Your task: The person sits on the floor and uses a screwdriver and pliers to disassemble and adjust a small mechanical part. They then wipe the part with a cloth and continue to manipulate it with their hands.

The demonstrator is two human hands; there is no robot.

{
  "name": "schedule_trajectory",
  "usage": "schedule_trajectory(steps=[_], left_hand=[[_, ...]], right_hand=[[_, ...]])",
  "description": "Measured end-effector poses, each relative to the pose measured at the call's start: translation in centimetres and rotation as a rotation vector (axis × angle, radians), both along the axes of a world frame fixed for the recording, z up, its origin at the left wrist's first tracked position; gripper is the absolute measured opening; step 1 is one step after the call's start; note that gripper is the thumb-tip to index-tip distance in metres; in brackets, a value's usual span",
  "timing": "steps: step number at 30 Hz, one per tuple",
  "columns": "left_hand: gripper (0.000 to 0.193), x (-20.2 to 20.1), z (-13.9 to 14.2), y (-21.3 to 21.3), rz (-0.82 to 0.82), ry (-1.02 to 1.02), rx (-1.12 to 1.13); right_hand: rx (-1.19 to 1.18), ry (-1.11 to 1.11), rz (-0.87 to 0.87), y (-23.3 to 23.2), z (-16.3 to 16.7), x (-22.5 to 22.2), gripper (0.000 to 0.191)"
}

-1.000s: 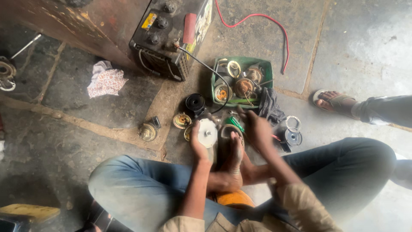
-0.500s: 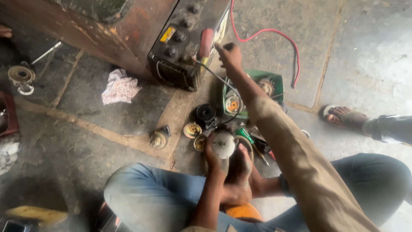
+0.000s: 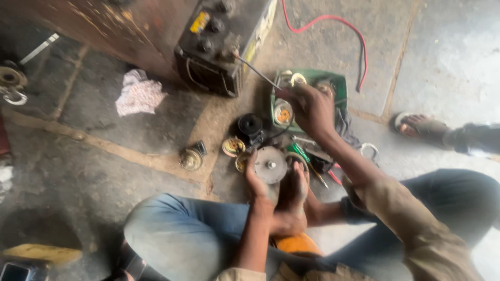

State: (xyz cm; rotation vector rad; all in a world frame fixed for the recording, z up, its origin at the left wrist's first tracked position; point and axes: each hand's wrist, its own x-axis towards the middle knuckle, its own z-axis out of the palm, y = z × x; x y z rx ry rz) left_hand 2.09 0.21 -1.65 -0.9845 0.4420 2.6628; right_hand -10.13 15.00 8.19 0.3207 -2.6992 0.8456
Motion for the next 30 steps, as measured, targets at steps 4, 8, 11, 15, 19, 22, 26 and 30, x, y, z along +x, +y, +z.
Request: schedule_trajectory(steps=[4, 8, 11, 15, 19, 22, 26, 30], left_hand=[[0.044, 0.5, 0.5, 0.4, -0.027, 0.076, 0.04], [0.041, 0.4, 0.3, 1.1, -0.022, -0.021, 0.017], [0.042, 0.8, 0.4, 1.6, -0.086, 0.196, 0.058], [0.044, 1.8, 0.9, 2.1, -0.175, 0.051, -0.172], [0.043, 2.2, 1.0, 2.5, -0.123, 0.082, -0.118], [0.039, 2.2, 0.6, 2.5, -0.144, 0.051, -0.065], [0.037, 2.6, 0.0, 2.3, -0.146, -0.01, -0.075], [0.036, 2.7, -0.4, 2.4, -0.144, -0.014, -0.068]], right_hand=[[-0.149, 0.039, 0.178, 2.4, 2.5, 7.7, 0.016], [-0.055, 0.228, 0.507, 3.4, 1.7, 12.4, 0.019], [0.07, 0.178, 0.695, 4.7, -0.7, 13.0, 0.02], [0.022, 0.285, 0.56, 6.1, -2.0, 12.7, 0.017], [0.116, 0.203, 0.781, 5.6, 0.2, 13.2, 0.019], [0.039, 0.279, 0.456, 5.6, 2.0, 12.1, 0.023], [0.048, 0.23, 0.52, 5.4, 1.7, 11.3, 0.014], [0.05, 0.287, 0.517, 6.0, -0.5, 12.1, 0.015]])
